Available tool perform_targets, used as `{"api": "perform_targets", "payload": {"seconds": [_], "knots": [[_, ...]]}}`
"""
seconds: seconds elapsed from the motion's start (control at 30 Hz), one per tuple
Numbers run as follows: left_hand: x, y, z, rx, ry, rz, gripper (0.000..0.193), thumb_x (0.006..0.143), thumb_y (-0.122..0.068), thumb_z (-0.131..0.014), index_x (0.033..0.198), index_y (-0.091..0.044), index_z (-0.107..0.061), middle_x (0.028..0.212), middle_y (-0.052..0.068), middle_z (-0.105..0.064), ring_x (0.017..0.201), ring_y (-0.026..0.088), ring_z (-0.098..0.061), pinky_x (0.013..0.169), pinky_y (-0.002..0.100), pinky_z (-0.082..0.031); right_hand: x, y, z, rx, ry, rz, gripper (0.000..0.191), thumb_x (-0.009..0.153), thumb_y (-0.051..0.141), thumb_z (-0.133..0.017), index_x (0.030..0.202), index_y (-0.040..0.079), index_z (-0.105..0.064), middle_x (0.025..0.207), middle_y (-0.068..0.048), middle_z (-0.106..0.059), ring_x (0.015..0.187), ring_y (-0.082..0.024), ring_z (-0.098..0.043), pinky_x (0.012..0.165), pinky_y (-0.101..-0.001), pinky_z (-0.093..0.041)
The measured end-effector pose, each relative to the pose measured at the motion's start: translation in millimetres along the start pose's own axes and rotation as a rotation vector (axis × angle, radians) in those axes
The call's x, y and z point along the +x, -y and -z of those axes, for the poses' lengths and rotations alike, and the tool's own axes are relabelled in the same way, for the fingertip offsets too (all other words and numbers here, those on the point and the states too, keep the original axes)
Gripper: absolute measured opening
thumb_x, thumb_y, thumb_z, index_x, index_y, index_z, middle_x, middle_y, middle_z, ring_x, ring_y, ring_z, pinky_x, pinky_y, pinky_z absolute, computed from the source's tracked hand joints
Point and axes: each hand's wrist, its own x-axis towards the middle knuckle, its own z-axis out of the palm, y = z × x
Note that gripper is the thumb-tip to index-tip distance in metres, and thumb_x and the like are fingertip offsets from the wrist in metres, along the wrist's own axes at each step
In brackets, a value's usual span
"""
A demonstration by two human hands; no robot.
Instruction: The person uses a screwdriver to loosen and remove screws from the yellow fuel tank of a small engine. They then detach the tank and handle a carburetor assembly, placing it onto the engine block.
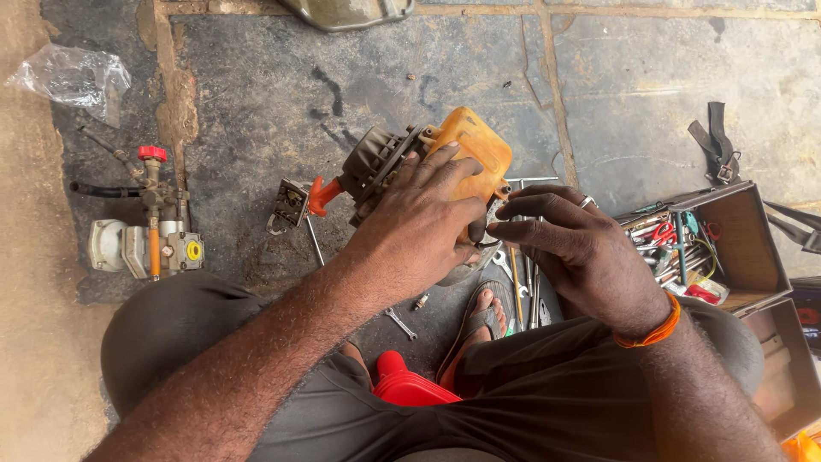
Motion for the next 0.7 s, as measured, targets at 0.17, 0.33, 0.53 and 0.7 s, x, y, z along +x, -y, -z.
{"api": "perform_targets", "payload": {"seconds": [0.17, 0.33, 0.53, 0.7], "knots": [[-1, 1, -2, 0.010, -0.022, -0.020, 0.038, 0.077, -0.033, -0.087, 0.102, -0.009, -0.073, 0.147, 0.017, -0.042, 0.149, 0.040, -0.027, 0.121, 0.065, -0.019, 2, 3, 0, -0.088, -0.009, 0.037, 0.041, 0.083, 0.001, -0.072, 0.121, 0.016, -0.073, 0.125, -0.008, -0.070, 0.127, -0.033, -0.062, 0.103, -0.0442, -0.053], [-1, 2, -2, 0.011, -0.041, -0.038, 0.037, 0.078, -0.033, -0.086, 0.100, -0.006, -0.073, 0.147, 0.018, -0.042, 0.149, 0.041, -0.027, 0.120, 0.065, -0.020, 3, 7, 0, -0.219, -0.036, 0.118, 0.045, 0.079, 0.001, -0.073, 0.121, 0.016, -0.074, 0.127, -0.009, -0.069, 0.128, -0.033, -0.062, 0.098, -0.0430, -0.055], [-2, 2, 0, 0.010, -0.029, -0.031, 0.031, 0.078, -0.031, -0.086, 0.093, -0.007, -0.073, 0.148, 0.017, -0.043, 0.149, 0.040, -0.027, 0.121, 0.064, -0.021, 2, 10, -1, -0.482, -0.089, 0.253, 0.038, 0.083, 0.011, -0.069, 0.120, 0.014, -0.074, 0.128, -0.007, -0.069, 0.130, -0.030, -0.063, 0.102, -0.0438, -0.056], [0, 2, -1, 0.015, -0.037, -0.033, 0.035, 0.079, -0.034, -0.085, 0.096, -0.006, -0.073, 0.148, 0.017, -0.042, 0.149, 0.040, -0.027, 0.121, 0.064, -0.020, 1, 11, -6, -0.577, -0.111, 0.302, 0.037, 0.087, 0.014, -0.066, 0.123, 0.012, -0.072, 0.135, -0.010, -0.069, 0.132, -0.029, -0.063, 0.109, -0.0446, -0.054]]}}
